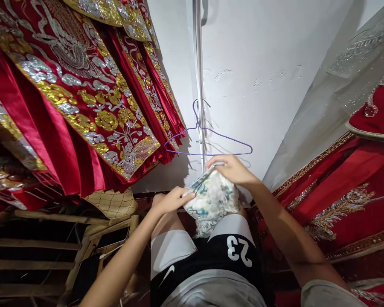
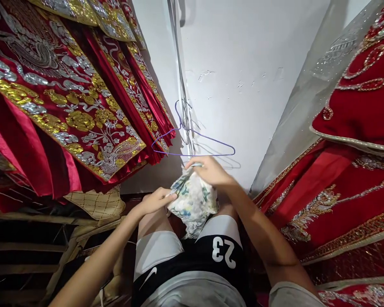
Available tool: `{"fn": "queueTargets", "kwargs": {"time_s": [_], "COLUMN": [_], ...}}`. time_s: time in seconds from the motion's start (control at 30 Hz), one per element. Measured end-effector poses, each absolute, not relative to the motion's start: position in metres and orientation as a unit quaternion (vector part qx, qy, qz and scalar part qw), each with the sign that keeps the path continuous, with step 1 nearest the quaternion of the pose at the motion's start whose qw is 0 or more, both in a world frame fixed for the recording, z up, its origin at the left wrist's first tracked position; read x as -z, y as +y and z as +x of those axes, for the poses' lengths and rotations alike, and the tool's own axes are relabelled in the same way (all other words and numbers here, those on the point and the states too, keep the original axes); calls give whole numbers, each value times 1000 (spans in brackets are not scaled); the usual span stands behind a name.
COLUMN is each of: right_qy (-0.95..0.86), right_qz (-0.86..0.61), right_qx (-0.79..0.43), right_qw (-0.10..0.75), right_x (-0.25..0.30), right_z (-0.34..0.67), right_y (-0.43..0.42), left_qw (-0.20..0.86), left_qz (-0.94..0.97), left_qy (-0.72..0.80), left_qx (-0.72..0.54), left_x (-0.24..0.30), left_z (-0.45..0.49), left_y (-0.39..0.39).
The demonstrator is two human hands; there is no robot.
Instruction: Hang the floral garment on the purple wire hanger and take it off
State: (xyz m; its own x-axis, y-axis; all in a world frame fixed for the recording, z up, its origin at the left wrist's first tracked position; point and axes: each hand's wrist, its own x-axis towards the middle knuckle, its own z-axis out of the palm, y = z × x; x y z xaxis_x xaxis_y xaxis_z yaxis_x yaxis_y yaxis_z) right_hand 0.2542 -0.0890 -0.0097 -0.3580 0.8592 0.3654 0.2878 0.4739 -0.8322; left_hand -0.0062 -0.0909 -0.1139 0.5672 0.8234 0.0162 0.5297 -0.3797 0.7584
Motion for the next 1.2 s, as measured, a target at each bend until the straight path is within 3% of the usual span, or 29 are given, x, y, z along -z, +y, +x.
{"fn": "queueTargets", "kwargs": {"time_s": [0.13,0.3,0.4,0.53,0.73,0.87,1.0,1.2], "right_qy": [-696,-725,-747,-746,-741,-748,-783,-680], "right_qz": [-439,-475,-497,-509,-512,-488,-430,-513], "right_qx": [-259,-268,-227,-169,-186,-223,-235,-138], "right_qw": [506,421,378,394,392,390,383,505], "right_x": [24,61,66,53,39,43,40,17], "right_z": [260,244,253,283,295,280,277,323], "right_y": [-57,-15,-4,-3,-17,-31,-53,-46], "left_qw": [242,197,188,127,34,89,226,397], "left_qz": [831,795,810,822,843,844,726,605], "left_qy": [495,573,555,528,425,379,359,418], "left_qx": [-77,43,-17,-171,-328,-369,-540,-549], "left_x": [98,90,86,75,44,18,3,-12], "left_z": [-44,-73,-80,-85,-63,-35,-23,-44], "left_y": [-87,-86,-83,-65,-42,-44,-34,-16]}}
